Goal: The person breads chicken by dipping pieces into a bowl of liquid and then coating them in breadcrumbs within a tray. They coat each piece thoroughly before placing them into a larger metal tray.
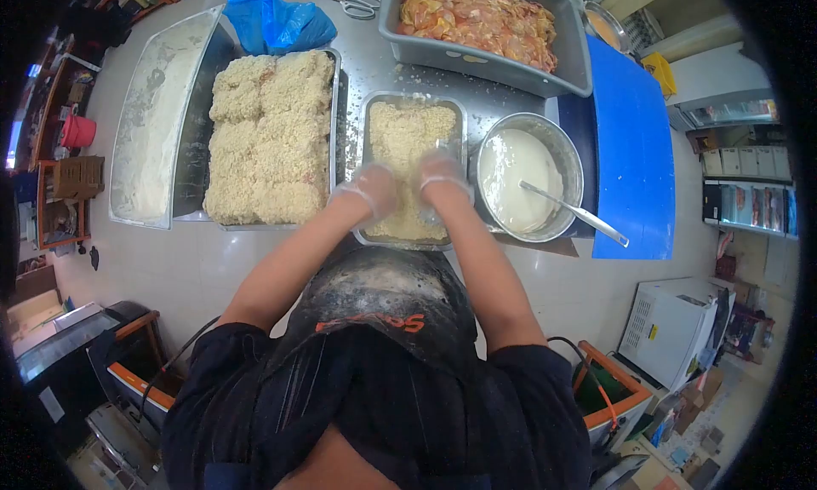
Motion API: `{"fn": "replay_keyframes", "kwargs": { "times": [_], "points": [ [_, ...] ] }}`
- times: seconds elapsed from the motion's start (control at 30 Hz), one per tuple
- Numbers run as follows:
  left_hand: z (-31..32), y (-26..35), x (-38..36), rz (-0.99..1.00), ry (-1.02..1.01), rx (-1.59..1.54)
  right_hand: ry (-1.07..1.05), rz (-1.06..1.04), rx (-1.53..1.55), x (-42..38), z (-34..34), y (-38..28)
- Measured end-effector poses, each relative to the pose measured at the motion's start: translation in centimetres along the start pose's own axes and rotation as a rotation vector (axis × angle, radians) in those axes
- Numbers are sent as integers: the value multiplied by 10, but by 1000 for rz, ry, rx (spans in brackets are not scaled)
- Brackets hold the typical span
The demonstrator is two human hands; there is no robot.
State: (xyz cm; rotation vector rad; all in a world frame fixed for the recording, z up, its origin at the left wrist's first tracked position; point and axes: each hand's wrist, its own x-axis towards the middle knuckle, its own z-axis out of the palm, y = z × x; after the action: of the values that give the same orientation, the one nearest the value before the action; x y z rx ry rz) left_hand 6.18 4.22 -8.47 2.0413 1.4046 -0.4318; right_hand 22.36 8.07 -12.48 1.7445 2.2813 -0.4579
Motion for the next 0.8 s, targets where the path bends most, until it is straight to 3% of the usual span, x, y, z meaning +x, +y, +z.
{"fn": "replay_keyframes", "kwargs": {
  "times": [0.03, 0.17, 0.23, 0.33, 0.43, 0.53, 0.63, 0.67, 0.77, 0.8],
  "points": [
    [-1, 7, -12, -21, -107, -52, -70, 0, 1, -16, -2, -8],
    [43, 16, -11, -15, 4, -258, -194, 87, 229, -40, 22, -11],
    [32, 23, -18, -59, 9, -429, -201, 146, 414, -41, 39, -11],
    [27, 24, -5, -99, 236, -645, -16, 258, 1059, -56, 17, -10],
    [-14, 22, -23, -44, 477, -909, 173, 196, 1151, -72, -47, -28],
    [-25, 26, -31, -362, 552, -472, -11, -177, -510, -43, -20, -35],
    [22, -1, -27, -103, 663, -575, 109, -185, -10, -44, -10, -41],
    [32, -8, -30, 86, 764, -531, 23, -151, 23, -31, -20, -44],
    [51, -11, -42, 201, 751, -425, 100, -158, -56, 16, -25, -50],
    [61, -11, -38, 311, 993, -379, 128, -162, -12, 31, -19, -52]
  ]
}}
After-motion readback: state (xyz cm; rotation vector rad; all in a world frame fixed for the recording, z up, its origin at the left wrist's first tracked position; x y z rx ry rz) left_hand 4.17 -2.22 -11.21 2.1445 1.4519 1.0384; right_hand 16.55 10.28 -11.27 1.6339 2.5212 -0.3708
